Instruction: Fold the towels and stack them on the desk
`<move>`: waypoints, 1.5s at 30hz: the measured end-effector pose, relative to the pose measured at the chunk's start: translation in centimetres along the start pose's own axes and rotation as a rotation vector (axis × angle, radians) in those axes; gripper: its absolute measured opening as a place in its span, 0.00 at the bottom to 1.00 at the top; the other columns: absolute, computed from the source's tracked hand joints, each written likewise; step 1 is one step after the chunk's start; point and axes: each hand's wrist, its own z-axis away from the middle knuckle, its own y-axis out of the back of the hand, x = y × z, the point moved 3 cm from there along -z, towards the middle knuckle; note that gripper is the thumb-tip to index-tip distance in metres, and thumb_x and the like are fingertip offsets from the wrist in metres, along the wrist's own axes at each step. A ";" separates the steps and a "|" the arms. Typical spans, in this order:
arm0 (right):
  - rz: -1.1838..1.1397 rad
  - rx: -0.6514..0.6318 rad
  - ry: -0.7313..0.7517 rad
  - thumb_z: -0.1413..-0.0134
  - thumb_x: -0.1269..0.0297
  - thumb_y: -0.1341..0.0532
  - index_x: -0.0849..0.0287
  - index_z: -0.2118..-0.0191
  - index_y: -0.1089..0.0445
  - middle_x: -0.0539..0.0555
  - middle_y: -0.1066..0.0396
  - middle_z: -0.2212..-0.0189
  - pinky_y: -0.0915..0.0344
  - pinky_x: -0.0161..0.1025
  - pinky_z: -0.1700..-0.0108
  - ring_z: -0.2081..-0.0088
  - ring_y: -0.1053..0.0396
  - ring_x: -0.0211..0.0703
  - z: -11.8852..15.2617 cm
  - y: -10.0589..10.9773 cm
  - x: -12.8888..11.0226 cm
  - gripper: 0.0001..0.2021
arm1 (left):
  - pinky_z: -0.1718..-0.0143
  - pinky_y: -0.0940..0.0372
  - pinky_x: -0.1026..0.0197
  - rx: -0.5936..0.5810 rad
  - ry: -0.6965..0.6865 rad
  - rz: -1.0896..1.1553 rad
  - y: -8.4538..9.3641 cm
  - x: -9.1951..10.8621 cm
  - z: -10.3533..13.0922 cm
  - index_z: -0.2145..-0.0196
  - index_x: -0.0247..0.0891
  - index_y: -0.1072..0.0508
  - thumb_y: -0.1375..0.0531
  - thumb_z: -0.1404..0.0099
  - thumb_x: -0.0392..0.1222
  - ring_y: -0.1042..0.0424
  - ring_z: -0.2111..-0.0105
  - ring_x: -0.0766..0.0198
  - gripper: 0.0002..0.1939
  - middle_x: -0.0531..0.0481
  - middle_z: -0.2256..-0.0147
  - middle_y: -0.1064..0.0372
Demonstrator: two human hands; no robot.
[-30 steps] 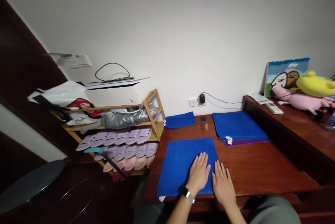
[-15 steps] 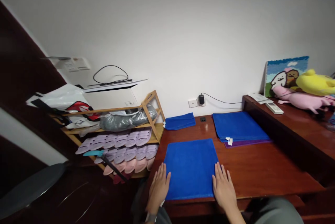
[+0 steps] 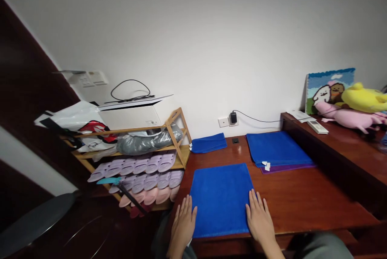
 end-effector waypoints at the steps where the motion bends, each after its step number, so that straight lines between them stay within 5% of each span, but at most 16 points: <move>1: -0.004 -0.002 0.002 0.30 0.52 0.61 0.64 0.26 0.49 0.54 0.52 0.27 0.59 0.56 0.26 0.26 0.56 0.52 0.0 -0.1 0.0 0.34 | 0.32 0.43 0.42 -0.001 0.003 -0.005 0.6 0.5 -0.4 0.30 0.34 0.40 0.57 0.23 0.47 0.41 0.32 0.50 0.30 0.41 0.32 0.41; 4: -0.001 -0.015 0.005 0.30 0.52 0.62 0.65 0.26 0.50 0.54 0.53 0.27 0.59 0.55 0.26 0.26 0.57 0.52 0.1 0.0 0.0 0.34 | 0.31 0.45 0.42 -0.011 -0.038 0.045 2.8 4.9 -2.1 0.30 0.31 0.40 0.59 0.22 0.47 0.44 0.31 0.50 0.30 0.39 0.31 0.43; 7: 0.013 -0.036 0.002 0.30 0.52 0.62 0.65 0.26 0.51 0.54 0.53 0.27 0.59 0.54 0.26 0.26 0.57 0.51 0.1 0.3 0.0 0.34 | 0.29 0.46 0.46 -0.081 -0.242 0.199 4.1 13.1 -3.1 0.28 0.33 0.44 0.62 0.21 0.48 0.48 0.29 0.55 0.30 0.42 0.29 0.47; 10: 0.011 -0.040 0.019 0.30 0.54 0.62 0.65 0.26 0.49 0.54 0.53 0.27 0.59 0.55 0.26 0.26 0.56 0.51 0.2 0.3 0.1 0.34 | 0.28 0.49 0.49 -0.168 -0.446 0.312 4.1 20.5 -2.6 0.27 0.39 0.49 0.62 0.20 0.49 0.51 0.28 0.60 0.29 0.48 0.28 0.50; 12: 0.005 -0.039 0.031 0.30 0.55 0.63 0.64 0.26 0.48 0.55 0.53 0.26 0.59 0.55 0.26 0.26 0.57 0.50 0.2 0.2 0.3 0.33 | 0.27 0.50 0.50 -0.206 -0.485 0.329 3.5 22.3 -2.0 0.27 0.41 0.50 0.62 0.20 0.50 0.52 0.28 0.62 0.29 0.50 0.28 0.50; 15: 0.011 -0.041 0.015 0.31 0.53 0.64 0.65 0.26 0.50 0.55 0.52 0.27 0.59 0.55 0.26 0.26 0.56 0.51 0.2 -0.2 0.5 0.34 | 0.28 0.50 0.48 -0.189 -0.393 0.285 2.6 18.9 -1.1 0.27 0.42 0.49 0.61 0.20 0.50 0.51 0.28 0.60 0.28 0.50 0.29 0.49; 21: 0.015 -0.031 0.011 0.31 0.50 0.63 0.64 0.26 0.49 0.55 0.51 0.27 0.59 0.55 0.26 0.26 0.55 0.52 0.0 -0.7 0.8 0.36 | 0.32 0.42 0.44 -0.036 -0.095 0.060 1.5 3.4 1.1 0.26 0.40 0.53 0.56 0.21 0.47 0.44 0.30 0.53 0.30 0.43 0.30 0.46; 24: 0.042 -0.038 0.008 0.32 0.50 0.62 0.65 0.26 0.50 0.56 0.52 0.26 0.59 0.55 0.26 0.26 0.55 0.52 0.3 -1.0 1.0 0.36 | 0.32 0.41 0.46 0.002 -0.056 0.030 1.0 0.1 2.1 0.26 0.40 0.55 0.56 0.21 0.47 0.43 0.31 0.54 0.30 0.43 0.30 0.46; 29: 0.097 -0.083 0.008 0.32 0.51 0.61 0.67 0.27 0.49 0.58 0.52 0.27 0.59 0.56 0.26 0.26 0.54 0.55 0.1 -0.7 1.1 0.36 | 0.32 0.42 0.47 0.004 -0.042 0.039 0.5 0.4 2.4 0.26 0.38 0.51 0.57 0.21 0.47 0.44 0.30 0.55 0.30 0.43 0.30 0.45; 35: 0.046 -0.045 0.054 0.30 0.52 0.63 0.63 0.26 0.51 0.54 0.52 0.26 0.59 0.53 0.26 0.25 0.57 0.51 -4.6 1.4 0.3 0.34 | 0.31 0.43 0.46 -0.008 -0.034 0.054 0.7 0.6 2.3 0.26 0.38 0.50 0.58 0.21 0.48 0.45 0.30 0.56 0.30 0.44 0.29 0.46; 41: 0.039 -0.069 0.044 0.29 0.53 0.64 0.67 0.25 0.54 0.56 0.54 0.26 0.60 0.52 0.26 0.25 0.58 0.50 -7.1 -0.1 0.6 0.35 | 0.32 0.42 0.45 -0.031 -0.031 0.048 0.9 0.2 2.5 0.27 0.38 0.46 0.57 0.22 0.48 0.43 0.31 0.54 0.30 0.44 0.31 0.43; 45: 0.039 -0.069 0.045 0.29 0.52 0.64 0.67 0.25 0.55 0.57 0.55 0.26 0.61 0.52 0.26 0.25 0.59 0.50 -6.9 -0.6 0.7 0.35 | 0.30 0.45 0.43 0.010 -0.047 0.092 3.0 4.0 0.3 0.27 0.36 0.48 0.58 0.21 0.48 0.46 0.30 0.53 0.30 0.42 0.30 0.45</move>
